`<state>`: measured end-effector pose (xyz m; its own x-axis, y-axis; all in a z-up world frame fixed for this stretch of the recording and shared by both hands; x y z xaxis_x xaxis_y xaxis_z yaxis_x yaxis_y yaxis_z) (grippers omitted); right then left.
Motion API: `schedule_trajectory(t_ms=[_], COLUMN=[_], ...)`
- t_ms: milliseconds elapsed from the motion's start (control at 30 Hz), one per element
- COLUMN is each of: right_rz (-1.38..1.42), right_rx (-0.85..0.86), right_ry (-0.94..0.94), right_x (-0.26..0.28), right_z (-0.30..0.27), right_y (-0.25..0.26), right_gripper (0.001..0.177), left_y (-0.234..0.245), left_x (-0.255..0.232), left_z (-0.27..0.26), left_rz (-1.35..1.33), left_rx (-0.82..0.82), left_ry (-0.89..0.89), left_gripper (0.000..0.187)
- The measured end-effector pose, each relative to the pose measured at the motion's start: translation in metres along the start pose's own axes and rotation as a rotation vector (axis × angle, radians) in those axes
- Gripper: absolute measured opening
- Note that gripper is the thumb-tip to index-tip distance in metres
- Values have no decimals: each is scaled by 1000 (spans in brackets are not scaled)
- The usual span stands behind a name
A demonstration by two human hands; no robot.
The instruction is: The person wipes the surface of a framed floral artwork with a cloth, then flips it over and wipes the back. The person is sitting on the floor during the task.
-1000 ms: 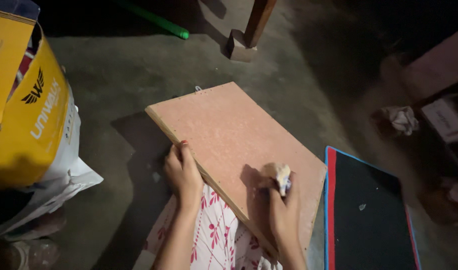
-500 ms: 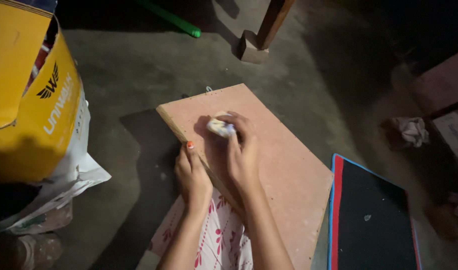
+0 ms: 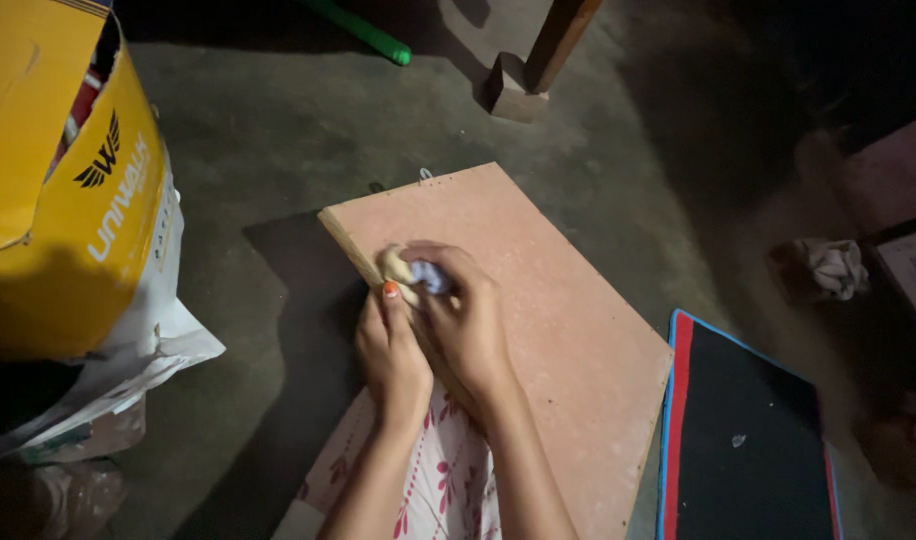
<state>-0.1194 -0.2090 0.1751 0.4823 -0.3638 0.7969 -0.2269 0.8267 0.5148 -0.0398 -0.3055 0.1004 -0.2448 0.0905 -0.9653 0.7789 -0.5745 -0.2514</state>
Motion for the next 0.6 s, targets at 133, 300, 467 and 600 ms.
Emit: schedule_trajectory(t_ms=[133, 300, 467, 600], right_rz=[-133, 56, -151, -189], right_rx=[-159, -101, -62, -195], right_ry=[-188, -66, -226, -218], right_x=[-22, -18, -39, -34], right_z=[-1, -8, -6, -8], right_y=[29, 8, 12, 31], right_gripper=[30, 34, 30, 30], left_y=[3, 2, 3, 3], left_x=[18, 13, 5, 15], left_z=[0, 2, 0, 2], left_rz=[105, 77, 55, 96], left_rx=[-27, -29, -20, -29], left_ry=[124, 89, 9, 90], left_gripper=[47, 46, 44, 44])
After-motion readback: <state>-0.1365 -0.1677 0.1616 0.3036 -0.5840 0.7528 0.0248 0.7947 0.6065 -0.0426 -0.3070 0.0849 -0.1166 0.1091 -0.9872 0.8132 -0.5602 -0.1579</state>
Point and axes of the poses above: each hand's wrist, its own z-axis towards the middle knuckle, its own y-axis out of the back of the hand, x = y × z, the point moved 9 cm from there along z, towards the middle knuckle, and after that the axes turned 9 degrees about -z, right-handed, at the moved point
